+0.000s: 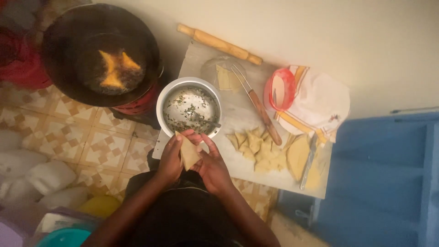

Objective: The person prepares samosas by filling triangular dough wrappers with a green mixture from a metal bowl and sealing them. They place the finished samosas on a table and use a slotted spoon to turn samosas frying in a pan of hot oil.

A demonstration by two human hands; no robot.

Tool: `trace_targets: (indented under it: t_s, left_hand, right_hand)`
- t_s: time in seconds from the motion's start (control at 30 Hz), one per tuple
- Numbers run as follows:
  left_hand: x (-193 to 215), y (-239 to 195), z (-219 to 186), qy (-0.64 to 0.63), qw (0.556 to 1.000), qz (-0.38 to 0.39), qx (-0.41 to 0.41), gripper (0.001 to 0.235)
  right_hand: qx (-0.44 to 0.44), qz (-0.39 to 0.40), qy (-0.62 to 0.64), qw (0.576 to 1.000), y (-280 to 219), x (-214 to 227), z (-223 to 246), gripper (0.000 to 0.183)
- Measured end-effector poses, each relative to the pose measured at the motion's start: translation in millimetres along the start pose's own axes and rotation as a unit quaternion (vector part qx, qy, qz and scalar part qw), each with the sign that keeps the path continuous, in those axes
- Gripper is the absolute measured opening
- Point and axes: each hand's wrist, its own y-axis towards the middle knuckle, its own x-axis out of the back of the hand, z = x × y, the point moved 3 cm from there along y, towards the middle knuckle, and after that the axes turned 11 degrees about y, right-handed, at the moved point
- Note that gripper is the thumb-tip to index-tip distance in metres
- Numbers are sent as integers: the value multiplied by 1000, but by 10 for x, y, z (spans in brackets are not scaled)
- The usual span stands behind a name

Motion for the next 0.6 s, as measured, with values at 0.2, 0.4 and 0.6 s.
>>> trace_targets:
  t_s: [0.2, 0.4, 0.6]
  left_hand:
    - [231, 18, -7, -81, 996, -23, 14, 36]
    - [716, 218, -262, -238, 961, -139, 3, 31]
    - [734, 598, -178, -273, 953, -101, 85, 39]
  right_hand:
    - [41, -36, 20, 998, 11, -76, -176, 43]
    - [344, 10, -729, 592, 690, 54, 358, 26]
    - [248, -33, -932, 261, 1288, 195, 421, 19]
